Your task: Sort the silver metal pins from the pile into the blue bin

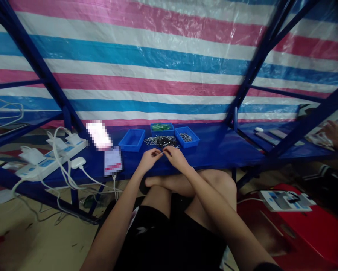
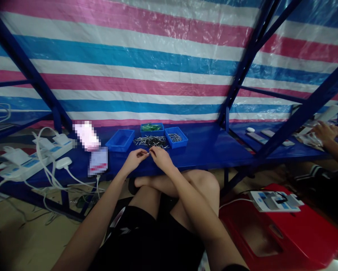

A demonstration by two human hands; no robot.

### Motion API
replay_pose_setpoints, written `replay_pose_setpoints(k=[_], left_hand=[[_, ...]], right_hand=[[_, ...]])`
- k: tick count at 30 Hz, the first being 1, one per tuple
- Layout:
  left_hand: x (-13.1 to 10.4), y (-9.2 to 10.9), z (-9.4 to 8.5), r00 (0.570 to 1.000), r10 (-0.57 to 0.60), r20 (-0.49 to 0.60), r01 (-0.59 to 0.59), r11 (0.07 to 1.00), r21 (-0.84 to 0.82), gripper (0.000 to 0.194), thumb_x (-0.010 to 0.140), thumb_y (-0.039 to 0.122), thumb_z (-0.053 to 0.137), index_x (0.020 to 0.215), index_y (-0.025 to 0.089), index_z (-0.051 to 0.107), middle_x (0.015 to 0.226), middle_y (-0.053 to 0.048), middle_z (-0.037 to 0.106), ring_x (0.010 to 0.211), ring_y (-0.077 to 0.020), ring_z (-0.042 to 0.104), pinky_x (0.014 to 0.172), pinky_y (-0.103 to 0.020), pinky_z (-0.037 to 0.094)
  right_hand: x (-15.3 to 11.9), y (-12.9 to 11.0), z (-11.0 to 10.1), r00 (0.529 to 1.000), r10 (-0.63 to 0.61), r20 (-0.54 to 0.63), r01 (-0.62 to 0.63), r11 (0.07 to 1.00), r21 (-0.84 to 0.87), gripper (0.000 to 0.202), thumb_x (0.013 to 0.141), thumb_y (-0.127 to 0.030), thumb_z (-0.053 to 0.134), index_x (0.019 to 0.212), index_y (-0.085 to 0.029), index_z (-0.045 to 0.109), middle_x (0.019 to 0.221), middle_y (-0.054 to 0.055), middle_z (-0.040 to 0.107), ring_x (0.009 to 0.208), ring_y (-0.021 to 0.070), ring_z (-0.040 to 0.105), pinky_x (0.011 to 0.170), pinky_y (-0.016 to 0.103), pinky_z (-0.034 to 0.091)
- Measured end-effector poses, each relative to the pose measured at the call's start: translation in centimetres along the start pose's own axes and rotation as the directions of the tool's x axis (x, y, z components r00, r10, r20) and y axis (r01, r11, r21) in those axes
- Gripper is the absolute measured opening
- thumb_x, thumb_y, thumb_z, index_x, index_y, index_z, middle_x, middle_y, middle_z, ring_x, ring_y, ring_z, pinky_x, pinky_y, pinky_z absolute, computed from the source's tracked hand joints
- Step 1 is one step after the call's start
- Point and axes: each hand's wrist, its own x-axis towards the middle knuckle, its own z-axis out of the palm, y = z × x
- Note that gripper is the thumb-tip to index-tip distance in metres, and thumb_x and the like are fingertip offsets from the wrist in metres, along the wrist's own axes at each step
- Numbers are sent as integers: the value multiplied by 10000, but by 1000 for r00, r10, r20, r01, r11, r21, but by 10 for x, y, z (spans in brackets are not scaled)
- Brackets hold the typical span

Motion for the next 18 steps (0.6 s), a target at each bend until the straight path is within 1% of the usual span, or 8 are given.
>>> replay_pose_setpoints(k=[4, 7, 10, 12, 14, 16, 18], left_hand=[[0, 2, -1, 1000, 19, -7, -19, 1000, 2, 268, 747, 407, 574, 814, 152, 624, 777, -49, 650, 727, -172, 595, 698, -282, 468], [2, 0, -1, 998, 39, -50, -41, 999, -29, 246, 757, 384, 566, 829, 154, 615, 825, -50, 648, 777, -171, 599, 731, -280, 472], [2, -3, 0, 997, 35, -71, -39, 998, -49, 231, 766, 366, 557, 840, 152, 598, 825, -53, 644, 785, -172, 602, 734, -285, 476], [2, -3, 0, 999, 26, -44, -28, 999, -43, 239, 767, 371, 555, 848, 150, 599, 813, -55, 646, 770, -175, 604, 722, -290, 478], [1, -1, 0, 1000, 23, -15, -23, 1000, -17, 255, 768, 381, 555, 861, 151, 612, 824, -61, 652, 766, -179, 605, 718, -293, 477], [0, 1, 0, 1000, 23, -10, -23, 1000, 12, 266, 771, 389, 553, 868, 152, 626, 836, -65, 659, 767, -182, 604, 718, -292, 473], [-1, 2, -1, 1000, 18, -15, -18, 999, 28, 271, 772, 392, 552, 865, 152, 636, 834, -65, 664, 760, -184, 605, 713, -291, 470]], right_hand=[[-1, 4, 9, 998, -2, 65, 4, 1000, -31, 151, 887, -212, 450, 935, -177, 588, 900, 56, 627, 846, 146, 570, 769, 253, 409], [-1, 4, 10, 996, -6, 86, 10, 999, -47, 148, 881, -218, 462, 936, -178, 594, 896, 56, 627, 845, 147, 572, 773, 254, 407], [-1, 2, 3, 999, 32, 22, -32, 999, -14, 179, 881, -233, 458, 1006, -179, 574, 915, 54, 632, 856, 150, 577, 776, 257, 412], [0, 1, -3, 999, 30, -26, -28, 999, 44, 244, 880, -241, 458, 1107, -180, 522, 918, 44, 636, 860, 148, 579, 780, 259, 417], [1, 1, -7, 999, 2, -40, 2, 996, 86, 291, 877, -241, 464, 1161, -180, 485, 907, 34, 638, 853, 145, 580, 783, 259, 420], [2, 3, -7, 999, -24, -25, 26, 996, 83, 242, 877, -231, 463, 1106, -183, 524, 916, 35, 636, 851, 143, 578, 783, 257, 420], [2, 5, -5, 999, -34, -2, 34, 998, 47, 170, 875, -216, 463, 995, -179, 578, 918, 43, 632, 846, 144, 576, 776, 256, 418]])
